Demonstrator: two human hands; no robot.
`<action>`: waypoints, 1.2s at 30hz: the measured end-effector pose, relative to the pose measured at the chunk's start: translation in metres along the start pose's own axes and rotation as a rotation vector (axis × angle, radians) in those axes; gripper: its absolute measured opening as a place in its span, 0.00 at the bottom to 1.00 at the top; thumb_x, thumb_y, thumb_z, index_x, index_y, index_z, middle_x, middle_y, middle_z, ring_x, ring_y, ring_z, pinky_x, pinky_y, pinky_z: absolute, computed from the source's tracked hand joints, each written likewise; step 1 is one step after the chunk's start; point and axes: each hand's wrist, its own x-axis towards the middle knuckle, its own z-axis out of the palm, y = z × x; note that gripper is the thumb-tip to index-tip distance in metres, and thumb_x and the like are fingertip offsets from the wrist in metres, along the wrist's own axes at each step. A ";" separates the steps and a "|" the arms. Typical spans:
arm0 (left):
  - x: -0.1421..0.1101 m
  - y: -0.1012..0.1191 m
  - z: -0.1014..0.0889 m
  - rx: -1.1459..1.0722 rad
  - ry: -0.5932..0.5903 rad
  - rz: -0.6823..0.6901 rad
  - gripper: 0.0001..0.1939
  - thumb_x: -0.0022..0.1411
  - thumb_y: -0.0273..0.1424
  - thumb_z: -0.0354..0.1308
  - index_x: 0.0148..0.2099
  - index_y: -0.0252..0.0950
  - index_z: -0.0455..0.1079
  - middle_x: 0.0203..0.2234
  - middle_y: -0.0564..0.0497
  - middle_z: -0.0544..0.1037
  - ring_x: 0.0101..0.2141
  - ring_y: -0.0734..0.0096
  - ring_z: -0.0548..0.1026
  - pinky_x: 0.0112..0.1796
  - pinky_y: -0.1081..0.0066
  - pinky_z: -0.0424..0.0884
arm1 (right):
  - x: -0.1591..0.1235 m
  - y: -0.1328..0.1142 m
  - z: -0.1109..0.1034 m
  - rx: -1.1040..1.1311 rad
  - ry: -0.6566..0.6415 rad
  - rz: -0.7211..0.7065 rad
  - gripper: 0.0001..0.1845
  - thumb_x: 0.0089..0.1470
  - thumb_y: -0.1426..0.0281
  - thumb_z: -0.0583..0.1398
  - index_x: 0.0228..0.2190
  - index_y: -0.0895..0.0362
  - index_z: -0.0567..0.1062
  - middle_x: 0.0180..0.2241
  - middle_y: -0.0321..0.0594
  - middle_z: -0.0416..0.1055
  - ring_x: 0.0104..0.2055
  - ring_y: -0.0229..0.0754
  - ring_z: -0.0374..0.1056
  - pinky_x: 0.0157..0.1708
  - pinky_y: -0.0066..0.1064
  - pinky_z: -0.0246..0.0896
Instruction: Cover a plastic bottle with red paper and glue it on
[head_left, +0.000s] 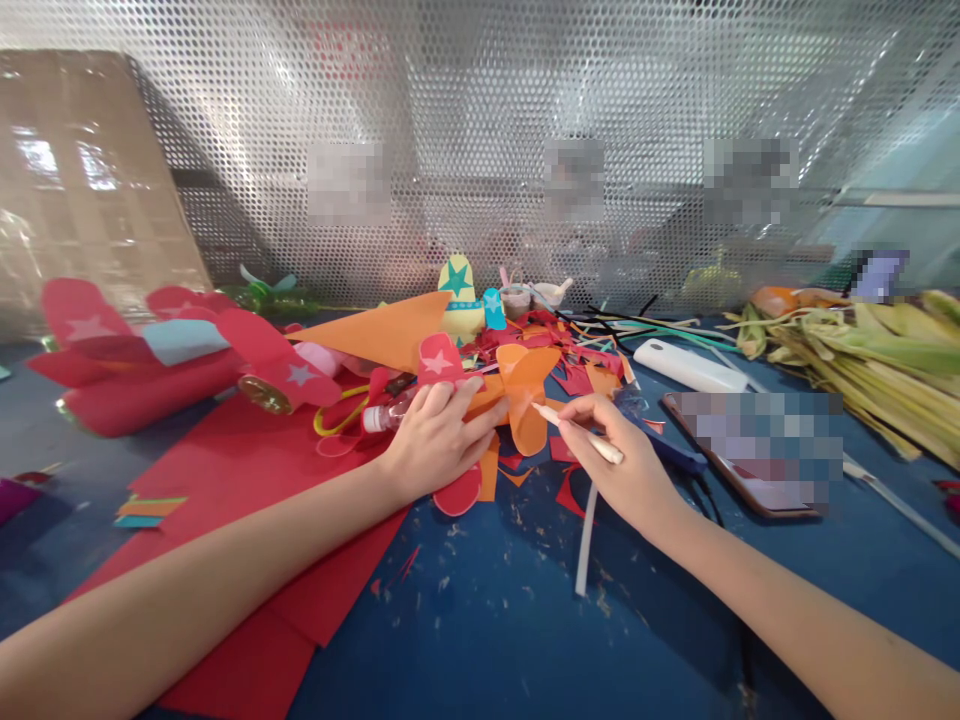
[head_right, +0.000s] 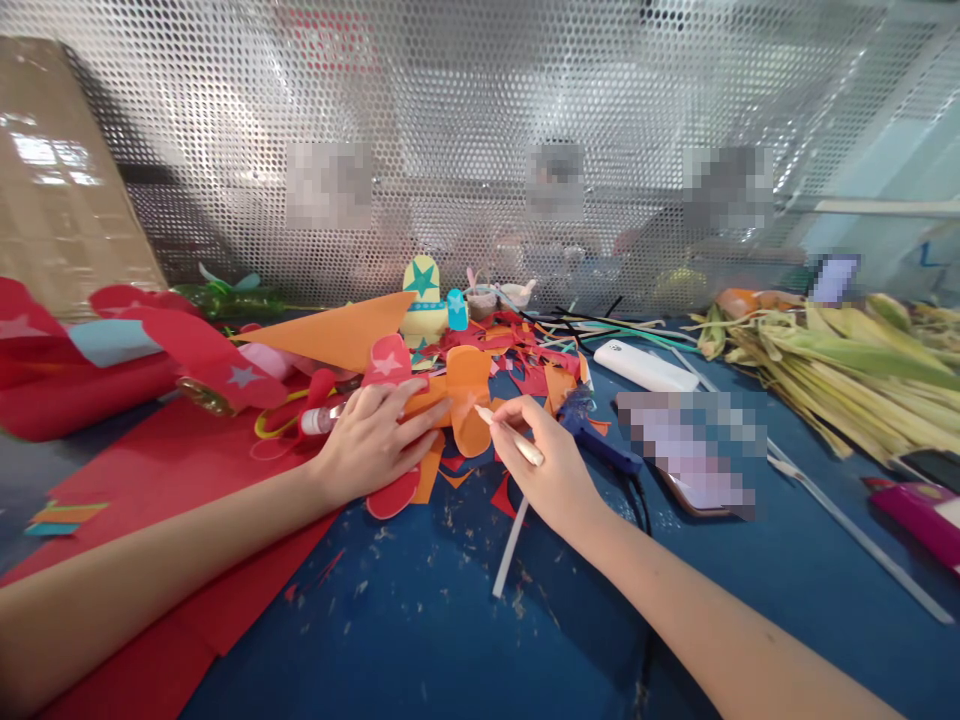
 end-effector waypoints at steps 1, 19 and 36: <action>0.000 0.000 0.000 0.000 -0.003 -0.002 0.16 0.65 0.36 0.53 0.54 0.46 0.73 0.48 0.41 0.74 0.37 0.57 0.66 0.36 0.62 0.66 | 0.000 0.000 0.000 -0.002 -0.005 0.001 0.07 0.59 0.63 0.54 0.31 0.52 0.67 0.26 0.34 0.67 0.27 0.38 0.65 0.28 0.30 0.61; -0.001 -0.001 0.001 -0.004 -0.011 0.000 0.17 0.65 0.36 0.53 0.55 0.46 0.72 0.49 0.40 0.74 0.37 0.56 0.66 0.36 0.61 0.66 | 0.000 0.001 0.000 0.010 0.019 0.006 0.06 0.59 0.65 0.54 0.31 0.53 0.67 0.25 0.33 0.66 0.25 0.37 0.64 0.27 0.29 0.60; -0.001 -0.001 0.001 -0.015 -0.039 -0.012 0.17 0.65 0.36 0.52 0.55 0.47 0.71 0.49 0.41 0.74 0.38 0.56 0.67 0.37 0.60 0.67 | 0.000 0.002 -0.001 -0.018 0.032 -0.020 0.07 0.59 0.65 0.54 0.30 0.53 0.66 0.25 0.33 0.66 0.26 0.37 0.64 0.26 0.29 0.58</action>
